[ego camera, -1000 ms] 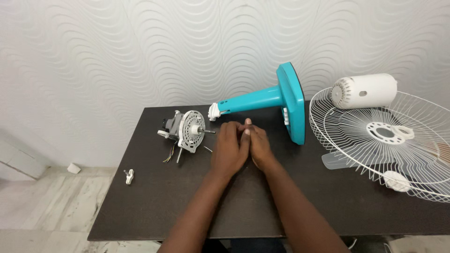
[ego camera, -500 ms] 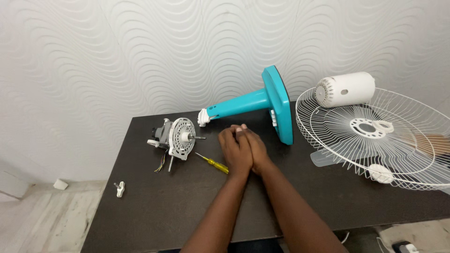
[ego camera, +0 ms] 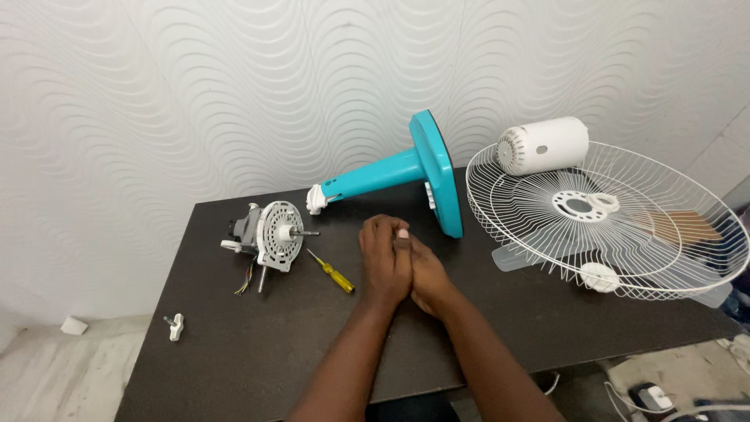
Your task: The person reassembles an electric fan by attaching the motor housing to the fan motor, aligning the shaft, and securing the front wire cage onto the motor shaft. The person uses a screwdriver to tighten a screw on the motor housing and then fits the cage over the motor.
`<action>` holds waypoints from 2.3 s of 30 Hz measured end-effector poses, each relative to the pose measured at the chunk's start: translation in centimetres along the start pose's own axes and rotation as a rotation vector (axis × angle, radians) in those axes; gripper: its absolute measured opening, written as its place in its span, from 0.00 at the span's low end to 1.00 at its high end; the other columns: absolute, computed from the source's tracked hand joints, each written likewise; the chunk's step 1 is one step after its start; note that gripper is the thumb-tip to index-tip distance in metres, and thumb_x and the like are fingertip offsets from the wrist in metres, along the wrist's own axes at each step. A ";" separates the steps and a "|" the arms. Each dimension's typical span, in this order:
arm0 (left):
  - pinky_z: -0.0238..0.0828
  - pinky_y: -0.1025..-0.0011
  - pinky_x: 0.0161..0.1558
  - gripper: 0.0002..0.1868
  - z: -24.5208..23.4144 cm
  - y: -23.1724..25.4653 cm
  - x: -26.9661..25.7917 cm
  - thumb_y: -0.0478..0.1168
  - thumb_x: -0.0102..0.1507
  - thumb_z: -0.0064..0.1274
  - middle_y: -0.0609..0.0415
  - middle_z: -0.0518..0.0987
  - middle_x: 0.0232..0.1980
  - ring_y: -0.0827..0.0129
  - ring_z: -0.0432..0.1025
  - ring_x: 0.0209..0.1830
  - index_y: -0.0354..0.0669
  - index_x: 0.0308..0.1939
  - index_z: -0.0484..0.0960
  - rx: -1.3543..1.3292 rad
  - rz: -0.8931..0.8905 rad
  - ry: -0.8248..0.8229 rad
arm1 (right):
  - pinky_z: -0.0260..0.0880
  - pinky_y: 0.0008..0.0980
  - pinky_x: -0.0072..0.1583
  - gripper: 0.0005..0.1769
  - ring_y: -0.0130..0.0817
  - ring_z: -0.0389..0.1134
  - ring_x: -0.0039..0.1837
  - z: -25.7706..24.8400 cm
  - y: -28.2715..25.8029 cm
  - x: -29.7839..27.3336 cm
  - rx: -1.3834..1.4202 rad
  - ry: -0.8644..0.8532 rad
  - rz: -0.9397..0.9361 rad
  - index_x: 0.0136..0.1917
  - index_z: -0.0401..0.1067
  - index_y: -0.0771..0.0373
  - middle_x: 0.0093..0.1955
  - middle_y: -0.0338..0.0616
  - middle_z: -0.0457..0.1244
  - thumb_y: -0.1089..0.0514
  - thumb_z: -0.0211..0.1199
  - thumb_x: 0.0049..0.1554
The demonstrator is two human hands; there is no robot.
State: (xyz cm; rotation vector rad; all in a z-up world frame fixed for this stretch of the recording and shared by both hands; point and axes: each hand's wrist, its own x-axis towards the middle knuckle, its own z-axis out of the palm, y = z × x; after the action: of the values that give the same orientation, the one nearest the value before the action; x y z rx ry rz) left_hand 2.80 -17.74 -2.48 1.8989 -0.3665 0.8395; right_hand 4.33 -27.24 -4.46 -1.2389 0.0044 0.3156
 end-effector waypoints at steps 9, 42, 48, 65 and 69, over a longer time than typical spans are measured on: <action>0.71 0.60 0.54 0.13 0.2 1.2 -0.4 0.42 0.73 0.43 0.41 0.73 0.53 0.51 0.73 0.51 0.35 0.52 0.74 -0.148 0.184 -0.097 | 0.65 0.27 0.31 0.11 0.24 0.65 0.26 -1.6 -4.2 -6.2 -0.574 0.269 -0.354 0.48 0.79 0.68 0.26 0.37 0.66 0.58 0.61 0.60; 0.72 0.62 0.42 0.13 0.0 3.1 -0.4 0.44 0.73 0.43 0.44 0.76 0.47 0.54 0.75 0.42 0.37 0.46 0.77 -0.060 0.066 -0.287 | 0.64 0.63 0.67 0.59 0.73 0.49 0.77 -16.7 -18.5 6.0 -1.479 0.688 -0.066 0.83 0.45 0.48 0.87 0.57 0.29 0.44 0.73 0.47; 0.72 0.60 0.41 0.13 0.3 3.0 -0.2 0.45 0.72 0.44 0.45 0.77 0.44 0.53 0.76 0.41 0.38 0.45 0.77 -0.021 0.072 -0.342 | 0.57 0.69 0.68 0.60 0.63 0.38 0.83 -18.1 -18.9 7.7 -1.669 0.665 -0.117 0.83 0.44 0.46 0.87 0.48 0.30 0.43 0.74 0.46; 0.72 0.60 0.40 0.13 0.1 3.0 -0.9 0.45 0.73 0.45 0.44 0.77 0.42 0.49 0.75 0.40 0.38 0.45 0.77 -0.054 0.105 -0.306 | 0.54 0.74 0.68 0.55 0.70 0.37 0.81 -19.8 -16.9 8.3 -1.679 0.661 -0.185 0.80 0.52 0.47 0.86 0.51 0.38 0.41 0.76 0.47; 0.71 0.59 0.40 0.13 0.0 2.7 -1.0 0.45 0.74 0.45 0.44 0.76 0.40 0.49 0.74 0.39 0.38 0.44 0.77 -0.046 0.083 -0.290 | 0.54 0.71 0.68 0.56 0.69 0.42 0.79 -21.1 -16.1 9.2 -1.741 0.670 -0.276 0.82 0.51 0.50 0.85 0.51 0.42 0.42 0.75 0.48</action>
State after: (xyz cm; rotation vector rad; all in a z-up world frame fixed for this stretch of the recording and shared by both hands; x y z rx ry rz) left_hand 0.50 -19.12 -1.34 1.9767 -0.6398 0.6028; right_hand 20.51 -49.32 1.93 -2.9788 0.1624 -0.5258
